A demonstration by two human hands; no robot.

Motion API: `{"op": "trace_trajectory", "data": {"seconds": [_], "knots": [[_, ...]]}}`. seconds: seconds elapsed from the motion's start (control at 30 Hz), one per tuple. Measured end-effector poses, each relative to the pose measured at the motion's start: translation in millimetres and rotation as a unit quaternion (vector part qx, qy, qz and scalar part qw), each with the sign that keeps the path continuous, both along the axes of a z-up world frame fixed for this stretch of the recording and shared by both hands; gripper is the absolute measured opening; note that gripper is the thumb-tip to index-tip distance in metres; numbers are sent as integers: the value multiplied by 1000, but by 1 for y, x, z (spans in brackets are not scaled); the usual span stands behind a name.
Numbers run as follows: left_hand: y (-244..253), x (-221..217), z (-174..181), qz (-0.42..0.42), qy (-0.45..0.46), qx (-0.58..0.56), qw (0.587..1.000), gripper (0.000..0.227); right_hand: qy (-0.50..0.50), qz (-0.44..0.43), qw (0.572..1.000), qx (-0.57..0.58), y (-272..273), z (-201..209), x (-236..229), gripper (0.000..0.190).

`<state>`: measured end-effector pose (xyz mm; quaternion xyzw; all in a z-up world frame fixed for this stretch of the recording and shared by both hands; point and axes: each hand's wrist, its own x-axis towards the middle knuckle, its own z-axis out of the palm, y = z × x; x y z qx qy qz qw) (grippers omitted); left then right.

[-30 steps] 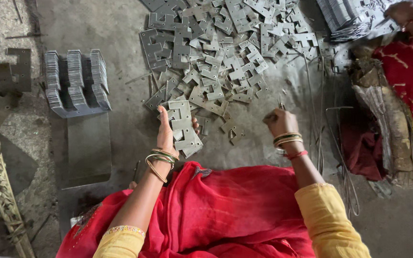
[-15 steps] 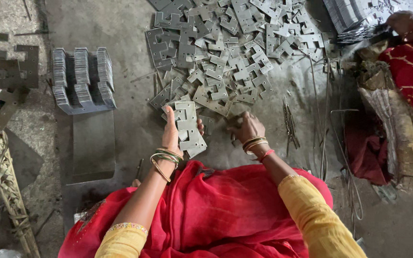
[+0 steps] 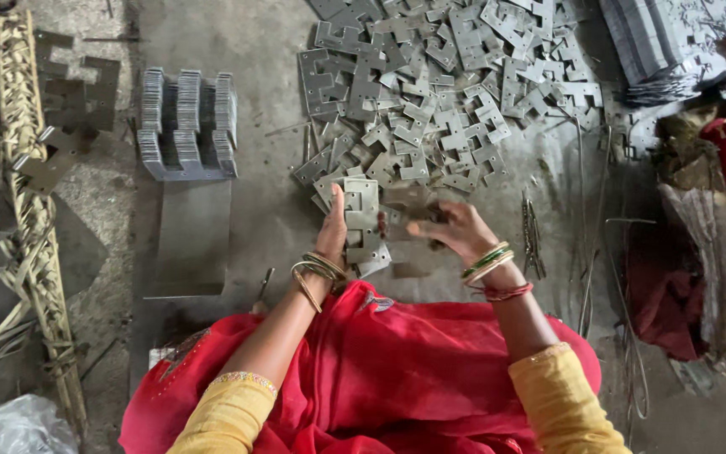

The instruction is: The person sits on the floor and sorts small metal brackets from a large pile, picking them up and stacking them into neat piles. The person occasionally uses a metal rod to move pieces around.

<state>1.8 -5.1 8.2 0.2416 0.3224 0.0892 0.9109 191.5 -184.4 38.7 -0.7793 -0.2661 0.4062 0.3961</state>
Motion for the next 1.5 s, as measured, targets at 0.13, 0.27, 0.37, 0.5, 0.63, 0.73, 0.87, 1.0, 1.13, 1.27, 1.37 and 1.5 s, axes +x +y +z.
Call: {"op": "trace_trajectory", "data": {"seconds": [0.13,0.27,0.37,0.5,0.63,0.73,0.87,1.0,1.13,1.27,1.37,1.5], "knots": [[-1,-3,5,-23,-57,-53,997,91,-156,-22,986,60,23,11,-20,42],[-1,2,-8,13,-9,-69,997,79,-251,-24,951,179,14,14,-60,33],[-3,10,-24,42,-95,-92,990,77,-165,-57,969,174,12,17,-101,28],[-4,14,-44,63,-78,-28,995,73,-171,-58,972,147,26,31,-136,33],[-9,19,-49,91,-78,27,992,63,-248,-57,962,101,43,46,-148,37],[-11,18,-47,100,-53,70,991,60,-261,-65,961,70,49,50,-151,37],[-13,15,-39,127,-53,108,985,52,-236,-75,968,34,52,45,-151,40],[-12,16,-32,131,-57,160,977,53,-251,-91,963,27,52,36,-147,42],[-9,13,-34,104,-48,107,988,62,-286,-71,953,66,42,26,-130,46],[3,19,-36,69,-6,126,990,78,-256,-64,952,155,30,20,-121,40],[3,19,-34,81,-6,110,991,79,-254,-79,947,180,27,18,-125,40],[-2,14,-26,121,-28,127,984,74,-274,-109,937,187,30,17,-144,36]]}}
